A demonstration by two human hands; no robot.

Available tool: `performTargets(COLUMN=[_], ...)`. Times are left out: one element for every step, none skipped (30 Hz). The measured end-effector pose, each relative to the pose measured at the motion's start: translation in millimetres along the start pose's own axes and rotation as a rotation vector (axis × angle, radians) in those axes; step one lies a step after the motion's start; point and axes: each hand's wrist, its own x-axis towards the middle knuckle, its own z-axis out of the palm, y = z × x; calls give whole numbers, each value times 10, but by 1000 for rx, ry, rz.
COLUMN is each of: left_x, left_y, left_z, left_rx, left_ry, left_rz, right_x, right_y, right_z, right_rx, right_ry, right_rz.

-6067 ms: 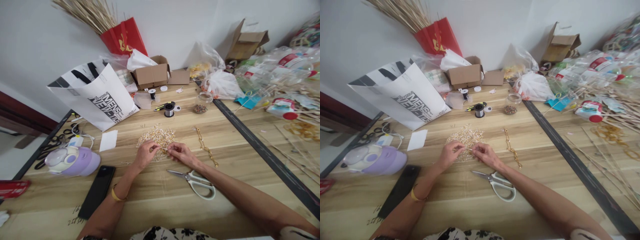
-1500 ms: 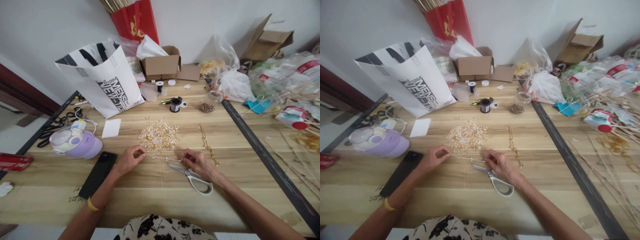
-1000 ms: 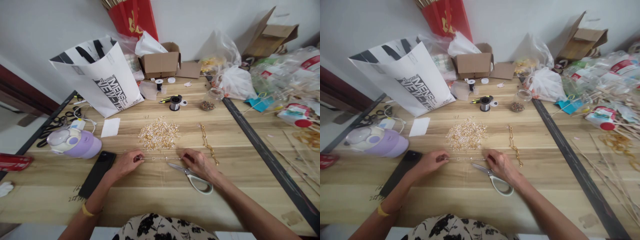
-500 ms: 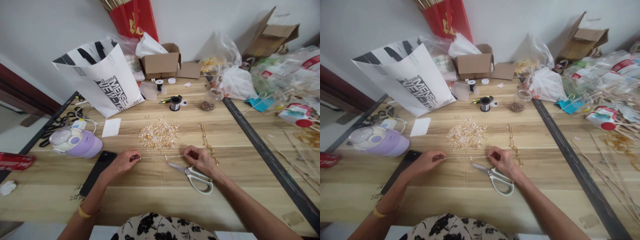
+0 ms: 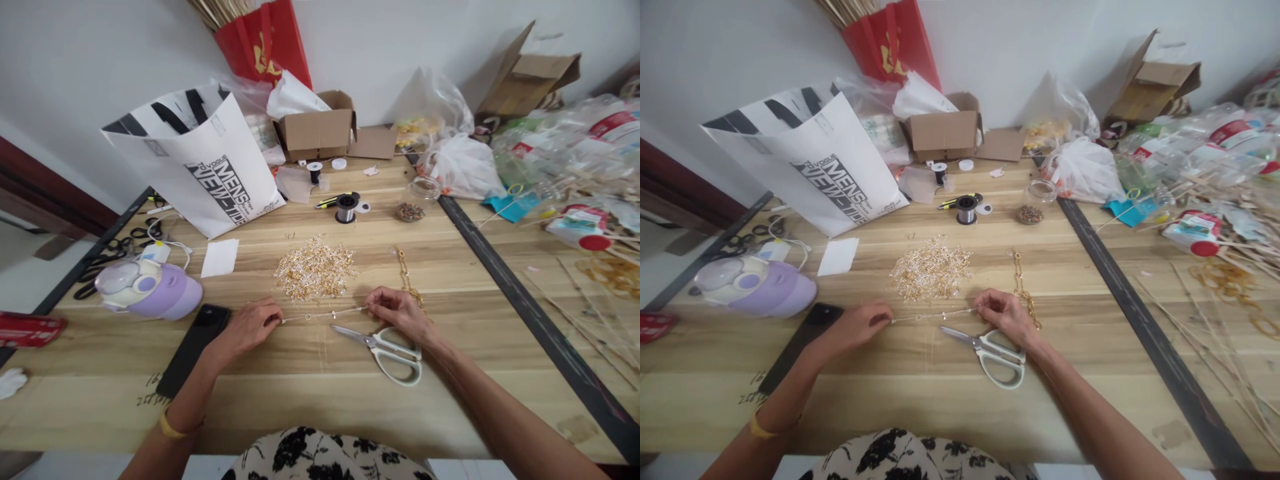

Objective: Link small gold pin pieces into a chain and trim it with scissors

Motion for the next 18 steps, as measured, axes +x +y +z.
performTargets(left_x=[1,2,2,2,1,0,-1,-3,-4,-6,-7,-8,-7,-6,-4,-2,0,2], left_y=[2,1,-2,-7,-13,-18,-22,-24,-25,-24,-23,-23,-22,-23,-24,-26,-27,-28], left_z=[-2,-2,0,3,7,10,13,16,17,17,17,17,17,17,18,18,18,18], left_rx=[5,8,8,6,3,0,-3,-3,-1,1,2,4,5,7,9,10,9,7], left_ry=[0,1,4,7,10,13,17,21,26,28,28,27,25,21,18,15,14,13], left_rz=[2,7,15,23,27,30,32,32,30,28,25,22,19,17,15,15,16,16], right_x=[1,2,5,8,12,16,19,21,21,20,16,12,7,3,0,-2,-2,-2], right_y=[3,8,15,26,40,56,72,87,99,108,111,111,108,105,101,97,94,90], right_z=[2,2,2,-1,-6,-14,-25,-37,-51,-66,-81,-95,-109,-122,-134,-147,-161,-175], right_rx=[-9,-19,-27,-35,-46,-63,-93,-139,-205,-283,-367,-448,-521,-579,-624,-659,-684,-701], right_ry=[0,1,4,8,12,15,17,21,27,35,39,40,38,33,27,21,12,1], right_rz=[-4,-7,-9,-10,-13,-18,-27,-40,-57,-77,-100,-125,-149,-173,-192,-208,-219,-228])
